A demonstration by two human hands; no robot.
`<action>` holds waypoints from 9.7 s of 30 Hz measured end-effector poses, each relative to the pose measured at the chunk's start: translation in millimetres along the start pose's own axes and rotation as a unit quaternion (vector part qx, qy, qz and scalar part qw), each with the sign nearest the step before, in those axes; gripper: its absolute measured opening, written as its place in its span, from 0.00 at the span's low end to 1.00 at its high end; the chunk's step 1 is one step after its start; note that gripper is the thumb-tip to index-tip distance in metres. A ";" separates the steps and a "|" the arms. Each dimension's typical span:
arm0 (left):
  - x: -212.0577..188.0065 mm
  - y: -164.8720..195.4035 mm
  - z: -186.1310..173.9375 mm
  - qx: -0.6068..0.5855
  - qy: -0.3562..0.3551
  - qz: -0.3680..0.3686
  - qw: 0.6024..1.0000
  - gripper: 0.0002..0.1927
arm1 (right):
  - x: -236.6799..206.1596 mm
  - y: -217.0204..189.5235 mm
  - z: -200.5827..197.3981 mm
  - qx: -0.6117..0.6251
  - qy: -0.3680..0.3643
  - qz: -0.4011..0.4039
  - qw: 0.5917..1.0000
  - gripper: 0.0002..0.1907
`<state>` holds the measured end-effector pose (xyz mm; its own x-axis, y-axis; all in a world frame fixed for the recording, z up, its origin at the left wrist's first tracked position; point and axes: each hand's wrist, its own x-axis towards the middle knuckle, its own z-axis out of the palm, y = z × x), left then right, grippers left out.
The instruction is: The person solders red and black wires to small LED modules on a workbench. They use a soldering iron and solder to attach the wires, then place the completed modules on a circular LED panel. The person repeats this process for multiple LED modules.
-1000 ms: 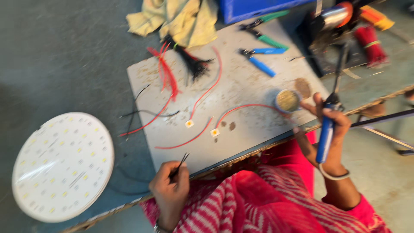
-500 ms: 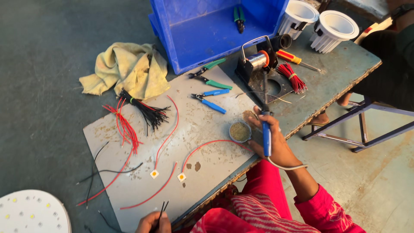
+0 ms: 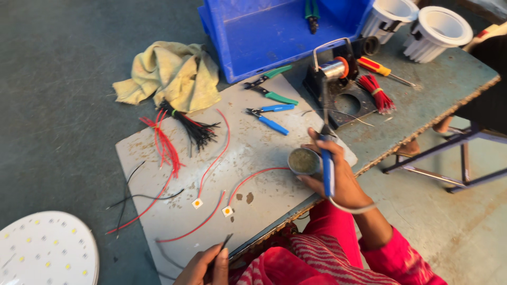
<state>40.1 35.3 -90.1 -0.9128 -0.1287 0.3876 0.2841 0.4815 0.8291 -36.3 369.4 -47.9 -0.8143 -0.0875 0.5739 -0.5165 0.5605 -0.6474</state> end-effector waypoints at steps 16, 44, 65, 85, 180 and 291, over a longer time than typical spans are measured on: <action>44.1 110.6 1.4 -0.066 -0.105 0.018 0.992 0.05 | -42.6 -62.5 35.2 0.216 -0.073 -0.074 0.971 0.48; 41.4 103.2 1.4 -0.057 -0.114 -0.018 0.992 0.06 | -48.6 -59.6 38.7 0.215 -0.113 -0.089 0.966 0.42; 44.6 102.9 3.0 -0.038 -0.109 0.024 0.993 0.06 | -50.8 -65.6 36.9 0.243 -0.146 -0.067 0.957 0.42; 40.2 102.0 3.1 -0.025 -0.080 0.033 0.996 0.06 | -56.8 -63.9 41.4 0.258 -0.139 -0.051 0.955 0.42; 50.5 18.8 -26.3 0.114 0.015 0.047 0.992 0.05 | -22.6 38.9 -20.9 -0.006 0.107 0.092 0.990 0.44; 65.3 13.7 23.0 0.092 -0.121 0.122 0.981 0.04 | 26.8 -83.9 34.0 0.003 -0.137 0.066 0.988 0.07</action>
<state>-22.3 53.5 -62.7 -0.8734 0.2082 0.4402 0.4652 0.6239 0.6280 -23.8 292.0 4.7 -0.9157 -0.2345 0.3263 -0.4013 0.5769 -0.7114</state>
